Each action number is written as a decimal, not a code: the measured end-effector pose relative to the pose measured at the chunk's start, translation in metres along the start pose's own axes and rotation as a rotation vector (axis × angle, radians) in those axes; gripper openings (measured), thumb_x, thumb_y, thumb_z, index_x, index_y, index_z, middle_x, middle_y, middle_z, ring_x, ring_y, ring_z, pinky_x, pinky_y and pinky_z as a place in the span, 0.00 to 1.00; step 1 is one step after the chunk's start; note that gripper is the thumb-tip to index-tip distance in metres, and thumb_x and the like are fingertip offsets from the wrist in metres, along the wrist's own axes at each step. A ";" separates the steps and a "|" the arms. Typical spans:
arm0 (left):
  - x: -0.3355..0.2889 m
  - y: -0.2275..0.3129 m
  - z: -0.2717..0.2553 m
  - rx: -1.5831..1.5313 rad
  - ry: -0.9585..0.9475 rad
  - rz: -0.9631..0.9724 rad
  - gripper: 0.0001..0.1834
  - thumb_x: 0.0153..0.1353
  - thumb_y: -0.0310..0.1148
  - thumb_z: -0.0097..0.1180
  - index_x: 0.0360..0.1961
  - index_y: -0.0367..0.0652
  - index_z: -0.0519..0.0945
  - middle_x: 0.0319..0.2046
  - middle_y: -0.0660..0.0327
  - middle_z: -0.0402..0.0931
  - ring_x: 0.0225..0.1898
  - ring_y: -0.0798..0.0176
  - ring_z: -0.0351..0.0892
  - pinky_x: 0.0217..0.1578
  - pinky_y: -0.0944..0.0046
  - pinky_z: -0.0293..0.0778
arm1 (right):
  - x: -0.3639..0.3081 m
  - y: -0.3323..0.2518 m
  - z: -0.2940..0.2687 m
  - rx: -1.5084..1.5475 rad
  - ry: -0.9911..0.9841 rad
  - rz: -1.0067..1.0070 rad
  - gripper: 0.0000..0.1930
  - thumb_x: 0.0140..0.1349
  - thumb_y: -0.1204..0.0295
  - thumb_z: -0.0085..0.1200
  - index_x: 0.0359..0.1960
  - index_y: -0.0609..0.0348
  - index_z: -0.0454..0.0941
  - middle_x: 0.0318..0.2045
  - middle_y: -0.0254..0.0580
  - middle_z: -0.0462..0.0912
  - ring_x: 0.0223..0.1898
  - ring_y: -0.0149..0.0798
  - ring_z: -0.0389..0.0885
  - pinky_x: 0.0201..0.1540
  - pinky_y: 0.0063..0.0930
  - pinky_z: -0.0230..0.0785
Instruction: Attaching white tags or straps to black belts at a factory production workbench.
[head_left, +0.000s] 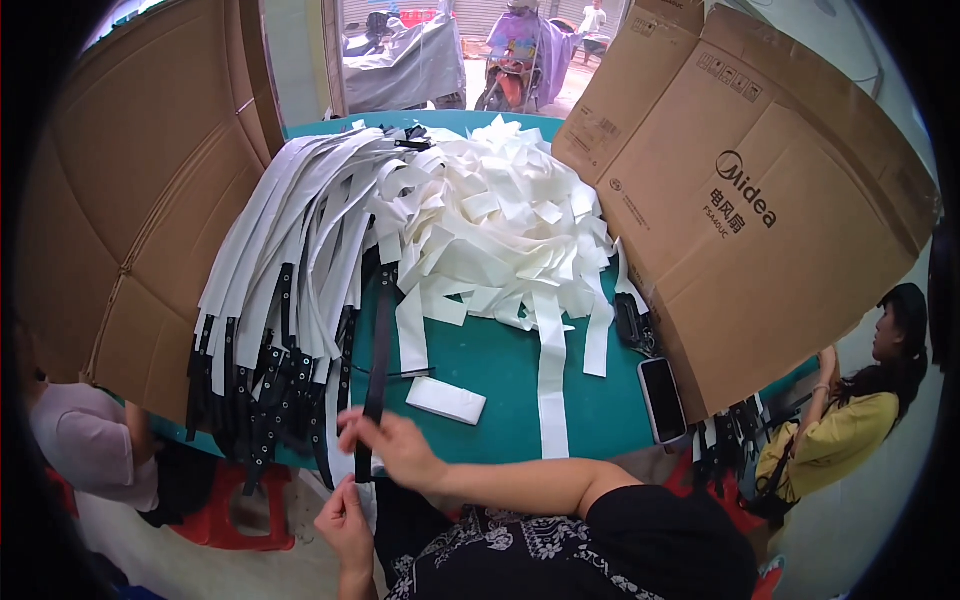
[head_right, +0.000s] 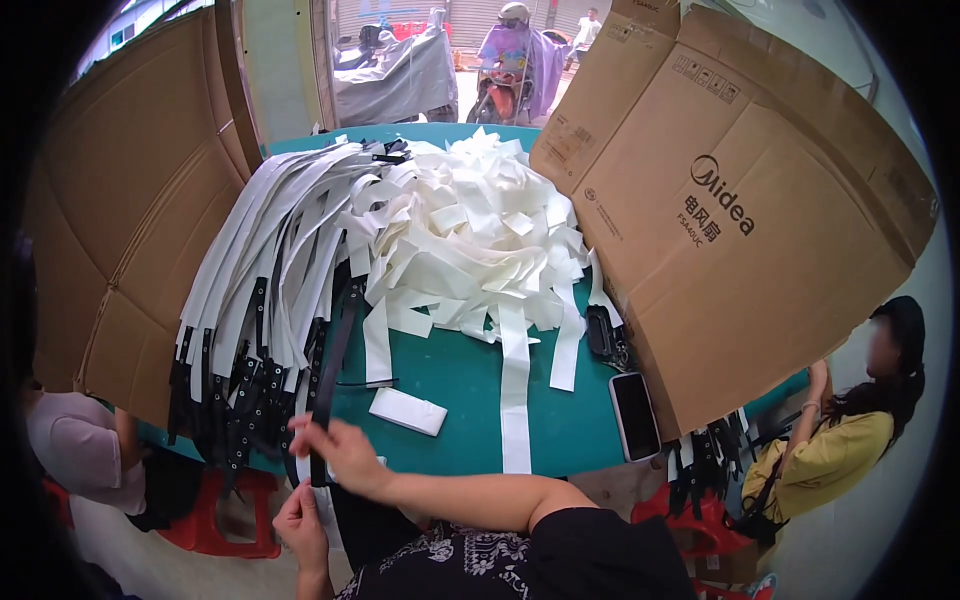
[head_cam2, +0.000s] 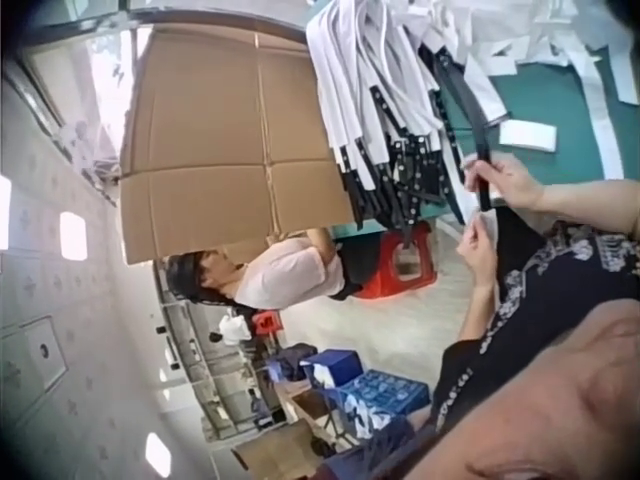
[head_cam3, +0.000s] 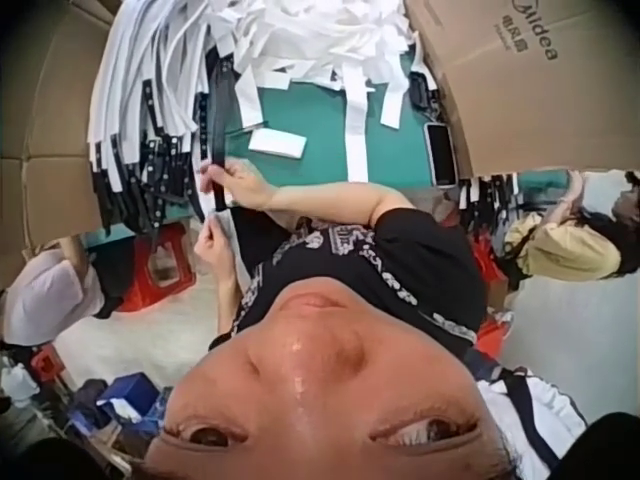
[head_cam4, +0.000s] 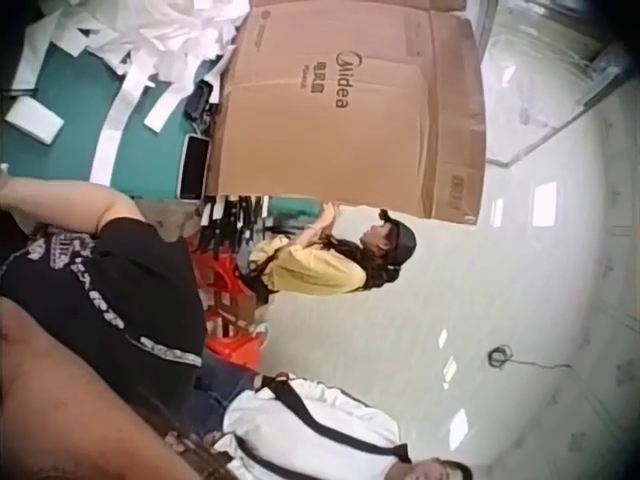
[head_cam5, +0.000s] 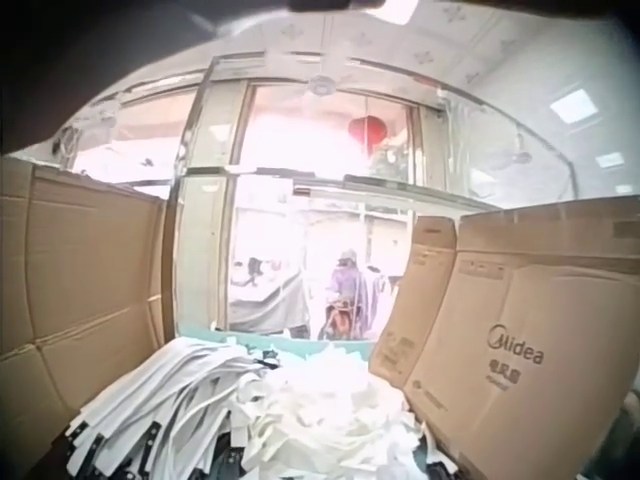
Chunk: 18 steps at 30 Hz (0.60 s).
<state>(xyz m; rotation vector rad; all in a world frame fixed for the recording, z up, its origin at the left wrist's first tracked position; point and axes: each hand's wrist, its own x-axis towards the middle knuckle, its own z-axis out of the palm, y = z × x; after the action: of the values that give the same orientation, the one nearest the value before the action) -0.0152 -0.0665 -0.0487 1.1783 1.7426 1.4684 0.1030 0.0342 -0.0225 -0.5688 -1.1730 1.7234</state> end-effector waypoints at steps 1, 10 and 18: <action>0.002 -0.002 -0.001 -0.022 0.000 -0.005 0.13 0.61 0.31 0.52 0.39 0.29 0.78 0.27 0.66 0.76 0.29 0.76 0.69 0.31 0.76 0.67 | -0.012 0.005 0.008 -0.112 -0.036 0.026 0.17 0.67 0.62 0.40 0.46 0.62 0.72 0.36 0.35 0.78 0.39 0.28 0.74 0.46 0.25 0.66; -0.008 -0.015 -0.019 -0.001 -0.069 -0.038 0.10 0.59 0.28 0.52 0.35 0.30 0.79 0.26 0.63 0.78 0.29 0.74 0.72 0.32 0.73 0.69 | 0.054 -0.032 -0.040 0.618 0.064 0.273 0.20 0.65 0.55 0.40 0.47 0.60 0.65 0.28 0.39 0.78 0.34 0.36 0.78 0.40 0.29 0.70; 0.013 0.013 -0.005 -0.137 -0.159 0.026 0.10 0.59 0.29 0.54 0.38 0.33 0.80 0.29 0.61 0.80 0.31 0.74 0.74 0.33 0.74 0.70 | 0.042 -0.041 -0.020 0.121 -0.028 -0.130 0.20 0.66 0.52 0.34 0.37 0.57 0.67 0.13 0.28 0.57 0.17 0.26 0.61 0.28 0.28 0.70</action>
<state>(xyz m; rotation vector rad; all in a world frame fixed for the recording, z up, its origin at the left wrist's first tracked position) -0.0217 -0.0572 -0.0332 1.2145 1.5015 1.4427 0.1171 0.0847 0.0105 -0.3871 -1.0927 1.6822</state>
